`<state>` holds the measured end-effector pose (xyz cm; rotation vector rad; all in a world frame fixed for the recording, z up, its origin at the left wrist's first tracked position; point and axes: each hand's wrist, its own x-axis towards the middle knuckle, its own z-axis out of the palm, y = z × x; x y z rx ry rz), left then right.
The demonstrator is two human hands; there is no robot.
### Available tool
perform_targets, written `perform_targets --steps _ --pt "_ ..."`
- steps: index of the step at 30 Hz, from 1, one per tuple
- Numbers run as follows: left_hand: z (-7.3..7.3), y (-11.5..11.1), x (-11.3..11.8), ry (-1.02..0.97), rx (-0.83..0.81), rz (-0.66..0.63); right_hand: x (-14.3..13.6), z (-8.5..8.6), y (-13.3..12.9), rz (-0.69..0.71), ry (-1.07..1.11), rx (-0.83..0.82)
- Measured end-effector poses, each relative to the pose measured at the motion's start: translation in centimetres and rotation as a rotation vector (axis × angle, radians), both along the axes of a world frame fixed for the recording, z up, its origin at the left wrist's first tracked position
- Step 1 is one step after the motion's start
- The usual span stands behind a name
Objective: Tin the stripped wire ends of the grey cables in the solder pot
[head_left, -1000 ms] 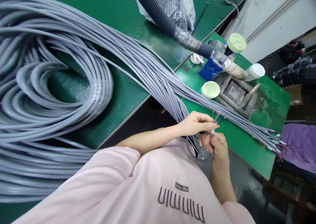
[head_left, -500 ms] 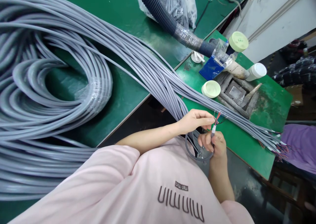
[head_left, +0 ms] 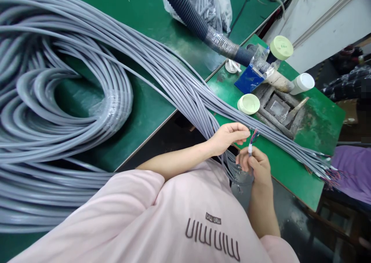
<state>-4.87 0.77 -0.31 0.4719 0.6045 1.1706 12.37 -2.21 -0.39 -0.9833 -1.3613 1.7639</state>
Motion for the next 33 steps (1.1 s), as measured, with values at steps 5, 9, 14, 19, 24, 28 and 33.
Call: perform_targets --steps 5,9,14,19,24,28,33 --pt "-0.5 0.1 0.2 0.061 0.028 0.051 0.4 3.5 2.1 -0.025 -0.273 0.013" --pt "-0.8 0.1 0.5 0.095 0.053 0.058 -0.7 5.3 3.3 -0.062 -0.489 0.159" --pt "-0.9 0.0 0.7 0.086 0.041 0.039 -2.2 5.6 4.2 -0.083 -0.787 0.474" --pt "-1.2 0.2 0.6 0.038 -0.011 0.038 -2.7 5.3 4.7 -0.139 -0.660 0.535" --pt "-1.1 0.3 0.6 -0.020 -0.023 0.035 -2.7 5.2 5.0 -0.128 -0.489 0.482" --pt "-0.9 0.4 0.8 -0.010 -0.004 0.085 -2.9 5.1 5.5 -0.198 -0.466 0.444" --pt "-0.9 0.5 0.9 0.095 0.084 0.188 -2.8 5.4 6.4 -0.096 -0.553 0.430"
